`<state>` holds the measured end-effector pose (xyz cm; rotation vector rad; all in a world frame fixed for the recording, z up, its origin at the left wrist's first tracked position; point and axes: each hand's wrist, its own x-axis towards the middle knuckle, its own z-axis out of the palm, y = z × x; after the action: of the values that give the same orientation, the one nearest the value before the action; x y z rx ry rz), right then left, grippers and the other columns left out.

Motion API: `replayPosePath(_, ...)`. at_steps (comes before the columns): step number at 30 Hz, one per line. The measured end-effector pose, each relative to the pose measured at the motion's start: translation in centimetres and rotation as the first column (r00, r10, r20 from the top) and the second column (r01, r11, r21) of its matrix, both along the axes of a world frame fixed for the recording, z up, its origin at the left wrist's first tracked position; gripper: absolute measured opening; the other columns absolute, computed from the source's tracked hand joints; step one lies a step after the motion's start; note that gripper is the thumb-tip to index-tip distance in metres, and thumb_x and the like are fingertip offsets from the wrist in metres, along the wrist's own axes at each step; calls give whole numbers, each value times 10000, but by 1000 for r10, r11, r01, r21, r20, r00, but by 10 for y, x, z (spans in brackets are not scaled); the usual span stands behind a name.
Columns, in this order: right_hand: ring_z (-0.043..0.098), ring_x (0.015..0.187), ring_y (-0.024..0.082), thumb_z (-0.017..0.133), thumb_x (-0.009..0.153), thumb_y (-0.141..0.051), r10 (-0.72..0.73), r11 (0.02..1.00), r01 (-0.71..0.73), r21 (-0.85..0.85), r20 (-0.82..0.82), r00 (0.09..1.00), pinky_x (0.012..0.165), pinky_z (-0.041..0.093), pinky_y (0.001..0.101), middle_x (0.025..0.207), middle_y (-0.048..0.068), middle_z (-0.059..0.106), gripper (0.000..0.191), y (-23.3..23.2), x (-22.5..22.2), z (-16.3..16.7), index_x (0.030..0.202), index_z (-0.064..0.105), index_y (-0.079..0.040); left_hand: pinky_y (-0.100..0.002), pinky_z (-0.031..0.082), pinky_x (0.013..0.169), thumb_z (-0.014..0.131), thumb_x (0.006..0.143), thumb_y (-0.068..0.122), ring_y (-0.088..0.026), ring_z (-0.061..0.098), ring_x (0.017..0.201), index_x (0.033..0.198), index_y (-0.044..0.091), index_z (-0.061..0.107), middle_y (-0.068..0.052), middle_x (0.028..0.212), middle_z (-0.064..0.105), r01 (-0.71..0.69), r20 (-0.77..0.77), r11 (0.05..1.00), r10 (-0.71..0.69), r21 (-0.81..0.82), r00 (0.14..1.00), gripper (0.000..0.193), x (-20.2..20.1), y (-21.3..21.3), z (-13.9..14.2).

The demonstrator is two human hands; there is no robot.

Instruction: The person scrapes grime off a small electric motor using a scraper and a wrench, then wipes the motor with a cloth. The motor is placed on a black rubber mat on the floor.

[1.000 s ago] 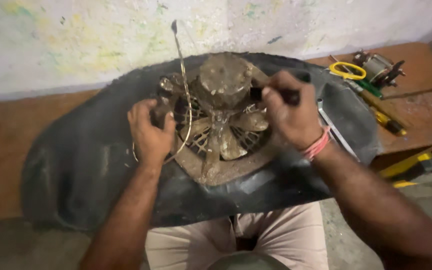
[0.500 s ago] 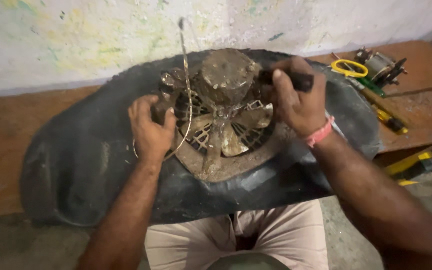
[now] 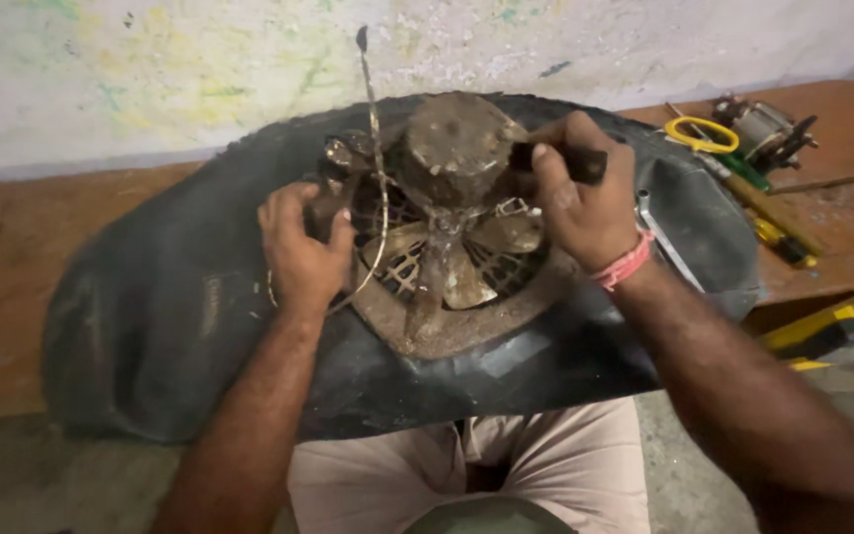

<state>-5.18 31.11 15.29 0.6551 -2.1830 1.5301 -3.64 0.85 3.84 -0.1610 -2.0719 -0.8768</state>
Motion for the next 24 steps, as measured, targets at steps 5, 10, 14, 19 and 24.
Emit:
replayPosePath(5, 628, 683, 72, 577, 1048, -95, -8, 1000, 9, -4, 69, 998, 583, 512, 251, 775, 26, 648, 135, 3, 21, 2, 1000, 615, 24, -500, 460, 1002, 796, 825, 89, -412, 553, 1149, 1194, 25, 594, -177, 1204, 621, -10, 22, 1000, 10, 12, 1000, 425, 2, -1, 0)
replayPosePath(10, 582, 663, 69, 593, 1059, -97, -64, 998, 64, 17, -3, 998, 569, 463, 239, 774, 15, 642, 123, 0, 7, 8, 1055, 644, 15, -497, 465, 1008, 793, 833, 83, -409, 559, 1165, 1195, 33, 604, -175, 1199, 622, -21, 49, 1000, 20, 14, 999, 411, 4, 1, 1)
replayPosePath(14, 538, 667, 93, 590, 1094, -80, 50, 985, -24, 173, -154, 987, 644, 451, 258, 734, 43, 609, 151, 5, 13, 3, 996, 626, 29, -498, 457, 1016, 788, 820, 84, -409, 555, 1163, 1193, 25, 593, -178, 1215, 623, -13, 12, 1000, 12, 14, 1000, 425, 4, 0, 3)
replayPosePath(19, 598, 669, 70, 559, 1057, -93, 72, 990, -60, -129, 90, 993, 572, 489, 249, 810, 33, 667, 126, 6, 13, 1, 1057, 621, 16, -498, 451, 1030, 788, 821, 71, -402, 558, 1173, 1198, 27, 597, -175, 1227, 628, 10, -9, 1000, -10, -1, 1000, 425, 1, 1, 2)
replayPosePath(24, 654, 710, 84, 541, 1066, -76, 48, 996, -43, 76, -68, 997, 623, 534, 255, 825, 52, 682, 140, 5, 8, 9, 1068, 630, 32, -496, 454, 1025, 792, 822, 78, -401, 556, 1172, 1191, 30, 595, -171, 1233, 625, 0, 14, 1000, 0, 3, 1000, 421, 1, -1, 0)
